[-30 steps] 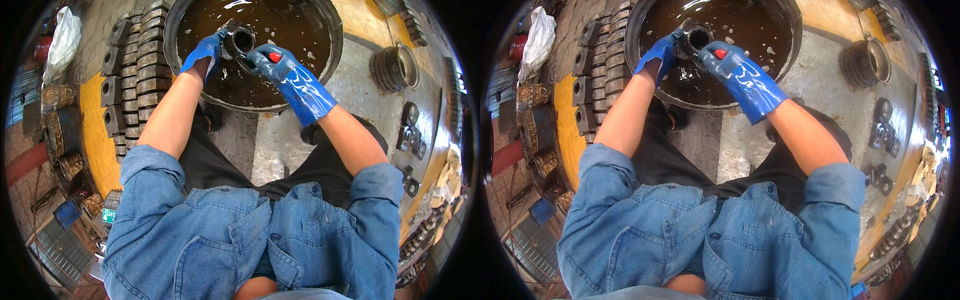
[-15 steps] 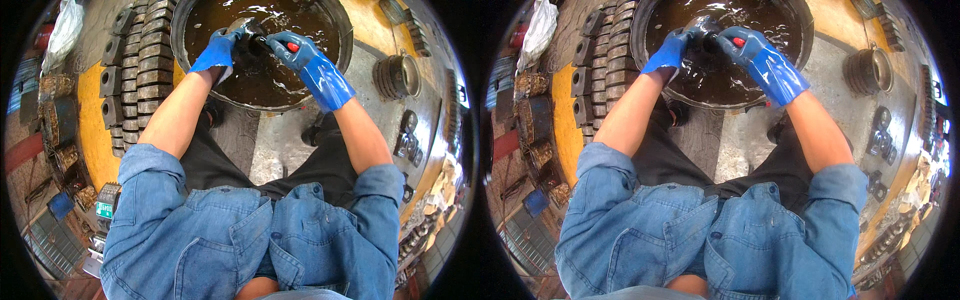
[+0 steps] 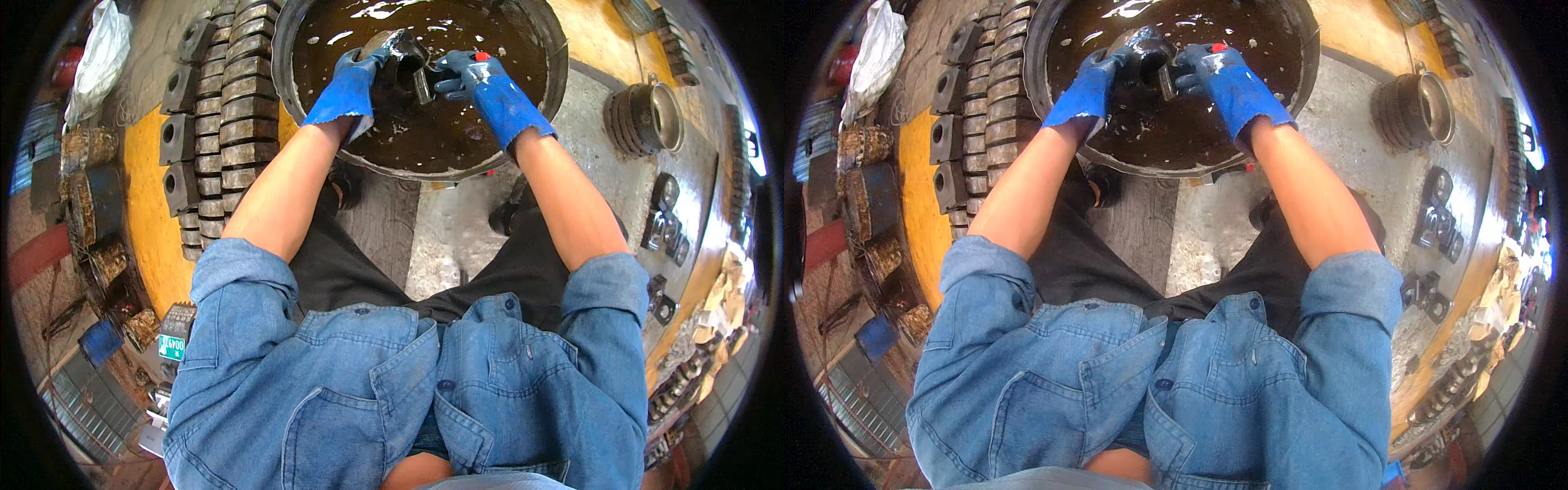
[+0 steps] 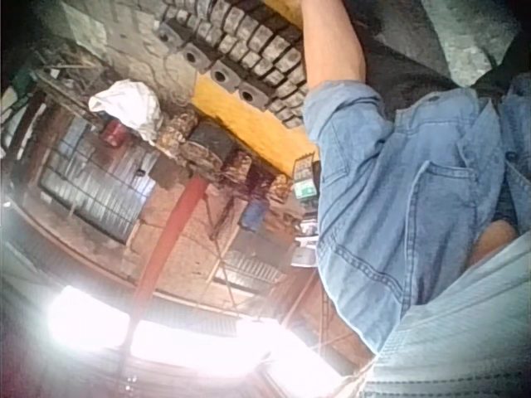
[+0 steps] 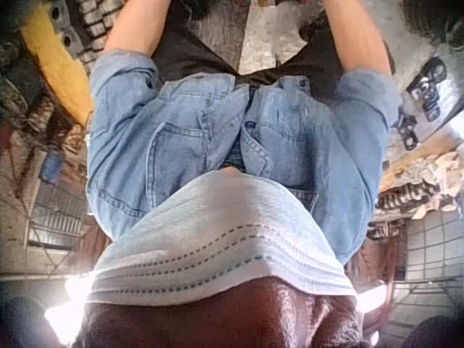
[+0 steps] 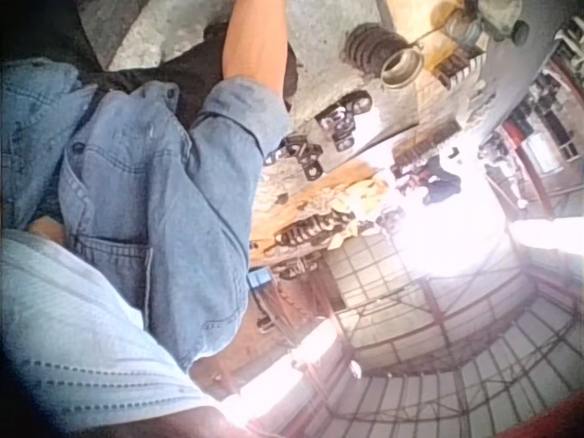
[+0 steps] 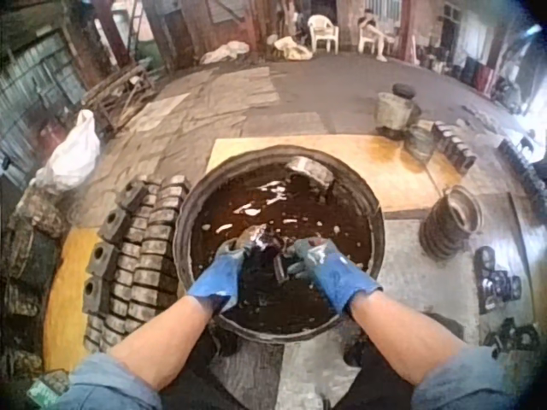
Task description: The person cleans several metal components by submerging them in a bucket of liquid and scrubbing them with a brush.
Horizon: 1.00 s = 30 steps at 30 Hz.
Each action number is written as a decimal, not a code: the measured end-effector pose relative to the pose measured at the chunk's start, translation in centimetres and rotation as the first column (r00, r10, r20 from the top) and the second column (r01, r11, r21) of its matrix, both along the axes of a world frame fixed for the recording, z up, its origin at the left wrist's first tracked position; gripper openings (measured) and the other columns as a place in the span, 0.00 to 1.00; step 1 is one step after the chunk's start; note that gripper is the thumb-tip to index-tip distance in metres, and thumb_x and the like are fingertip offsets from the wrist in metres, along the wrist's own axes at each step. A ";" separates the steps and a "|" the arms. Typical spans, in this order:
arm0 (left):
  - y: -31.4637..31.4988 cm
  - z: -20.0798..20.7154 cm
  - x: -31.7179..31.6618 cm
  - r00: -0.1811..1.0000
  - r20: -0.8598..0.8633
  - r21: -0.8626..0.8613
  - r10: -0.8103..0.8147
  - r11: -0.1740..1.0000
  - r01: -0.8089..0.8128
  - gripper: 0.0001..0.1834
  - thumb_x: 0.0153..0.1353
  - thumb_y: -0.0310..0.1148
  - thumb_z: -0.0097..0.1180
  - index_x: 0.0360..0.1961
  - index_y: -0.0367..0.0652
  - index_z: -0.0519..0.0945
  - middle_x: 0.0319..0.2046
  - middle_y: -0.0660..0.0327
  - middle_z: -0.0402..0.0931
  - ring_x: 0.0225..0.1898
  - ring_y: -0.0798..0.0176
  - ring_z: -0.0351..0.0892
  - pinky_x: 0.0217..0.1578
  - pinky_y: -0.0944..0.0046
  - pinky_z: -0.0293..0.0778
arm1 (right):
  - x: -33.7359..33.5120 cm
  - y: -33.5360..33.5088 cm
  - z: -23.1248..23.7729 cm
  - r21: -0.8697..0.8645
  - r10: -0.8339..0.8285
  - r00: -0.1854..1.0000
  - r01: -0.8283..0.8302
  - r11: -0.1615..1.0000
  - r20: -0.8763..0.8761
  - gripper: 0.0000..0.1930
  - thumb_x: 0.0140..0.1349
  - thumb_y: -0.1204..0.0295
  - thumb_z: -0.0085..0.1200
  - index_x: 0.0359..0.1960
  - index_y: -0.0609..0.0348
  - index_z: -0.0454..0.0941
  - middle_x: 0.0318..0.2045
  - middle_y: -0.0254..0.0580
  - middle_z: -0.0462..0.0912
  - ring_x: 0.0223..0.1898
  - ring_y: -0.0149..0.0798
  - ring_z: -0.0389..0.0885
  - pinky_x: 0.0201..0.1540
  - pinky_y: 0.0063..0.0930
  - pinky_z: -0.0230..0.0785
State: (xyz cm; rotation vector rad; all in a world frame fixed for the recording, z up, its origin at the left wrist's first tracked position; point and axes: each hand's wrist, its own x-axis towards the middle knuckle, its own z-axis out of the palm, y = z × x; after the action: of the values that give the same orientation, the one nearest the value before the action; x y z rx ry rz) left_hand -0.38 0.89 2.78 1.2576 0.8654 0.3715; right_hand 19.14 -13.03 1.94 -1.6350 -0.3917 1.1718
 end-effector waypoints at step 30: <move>2.6 -3.0 0.0 0.997 -0.078 -0.034 0.021 0.999 -0.023 0.19 0.74 0.39 0.57 0.58 0.39 0.84 0.47 0.59 0.87 0.46 0.62 0.84 0.50 0.62 0.79 | -3.5 -1.7 -1.1 -0.134 0.266 0.168 -0.549 0.825 0.949 0.13 0.65 0.74 0.64 0.50 0.48 0.89 0.46 0.46 0.89 0.39 0.49 0.89 0.46 0.39 0.83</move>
State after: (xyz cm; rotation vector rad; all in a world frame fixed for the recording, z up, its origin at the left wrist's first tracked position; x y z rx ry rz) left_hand -0.36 3.48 -0.27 1.2373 0.9486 0.3252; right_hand 15.66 -14.77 0.84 -1.8921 -1.8291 0.2447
